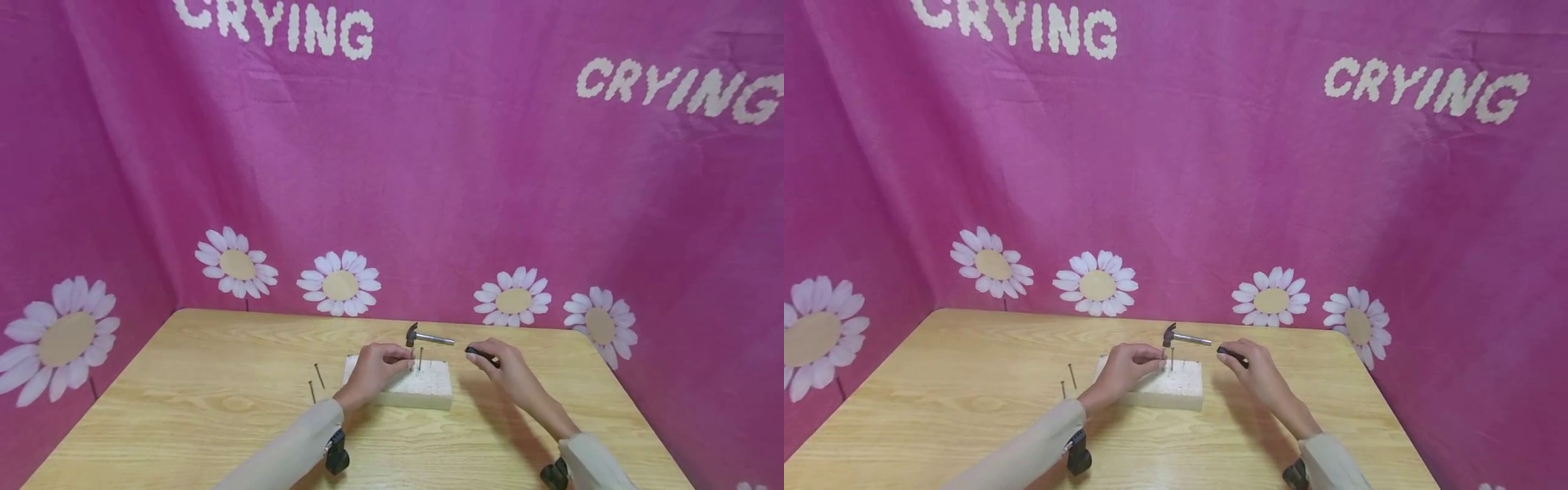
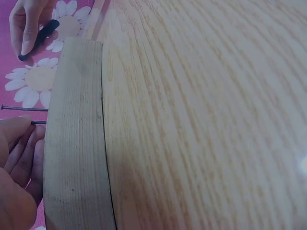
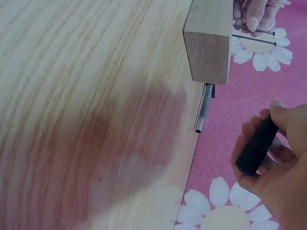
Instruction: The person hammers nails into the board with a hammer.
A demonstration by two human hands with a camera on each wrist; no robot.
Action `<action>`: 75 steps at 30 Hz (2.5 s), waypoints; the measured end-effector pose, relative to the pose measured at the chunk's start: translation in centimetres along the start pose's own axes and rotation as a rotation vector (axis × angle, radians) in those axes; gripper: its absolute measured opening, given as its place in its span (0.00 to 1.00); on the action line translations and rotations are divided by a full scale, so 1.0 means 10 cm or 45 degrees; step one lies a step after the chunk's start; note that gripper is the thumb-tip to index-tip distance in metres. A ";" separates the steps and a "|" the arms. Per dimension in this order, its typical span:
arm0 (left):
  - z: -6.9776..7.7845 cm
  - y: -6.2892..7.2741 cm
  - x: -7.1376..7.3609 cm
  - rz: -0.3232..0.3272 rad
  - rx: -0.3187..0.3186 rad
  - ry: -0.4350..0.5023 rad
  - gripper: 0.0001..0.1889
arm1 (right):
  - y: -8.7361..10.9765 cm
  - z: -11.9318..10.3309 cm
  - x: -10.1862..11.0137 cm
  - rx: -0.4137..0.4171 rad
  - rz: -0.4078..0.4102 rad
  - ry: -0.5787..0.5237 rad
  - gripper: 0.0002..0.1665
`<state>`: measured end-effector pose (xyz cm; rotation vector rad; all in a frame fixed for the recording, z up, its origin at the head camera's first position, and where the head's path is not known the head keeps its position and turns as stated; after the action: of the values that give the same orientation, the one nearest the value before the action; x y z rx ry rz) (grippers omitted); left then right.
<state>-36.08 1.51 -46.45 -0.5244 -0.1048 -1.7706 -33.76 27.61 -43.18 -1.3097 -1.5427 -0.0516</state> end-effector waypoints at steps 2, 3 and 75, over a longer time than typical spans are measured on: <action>-0.01 0.01 0.01 0.001 0.008 0.002 0.07 | -0.01 0.03 -0.02 -0.009 -0.018 -0.022 0.09; -0.01 0.01 0.01 0.001 0.011 0.002 0.07 | -0.01 0.04 -0.03 -0.012 -0.024 -0.031 0.09; 0.43 -0.04 0.63 0.078 0.129 0.390 0.13 | -0.58 -0.44 0.00 0.152 -0.247 -0.103 0.13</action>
<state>-36.29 -2.56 -39.97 -0.1776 0.0354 -1.7551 -35.07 22.59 -38.05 -1.0773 -1.7120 -0.0284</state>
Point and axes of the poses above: each hand's wrist, its own y-axis away from the middle knuckle, its own x-axis out of the back of the hand, z = x × y, the point moved 4 cm from there along -y, towards the middle knuckle, and after that the axes turned 9 degrees about x, right-handed, at the moved point
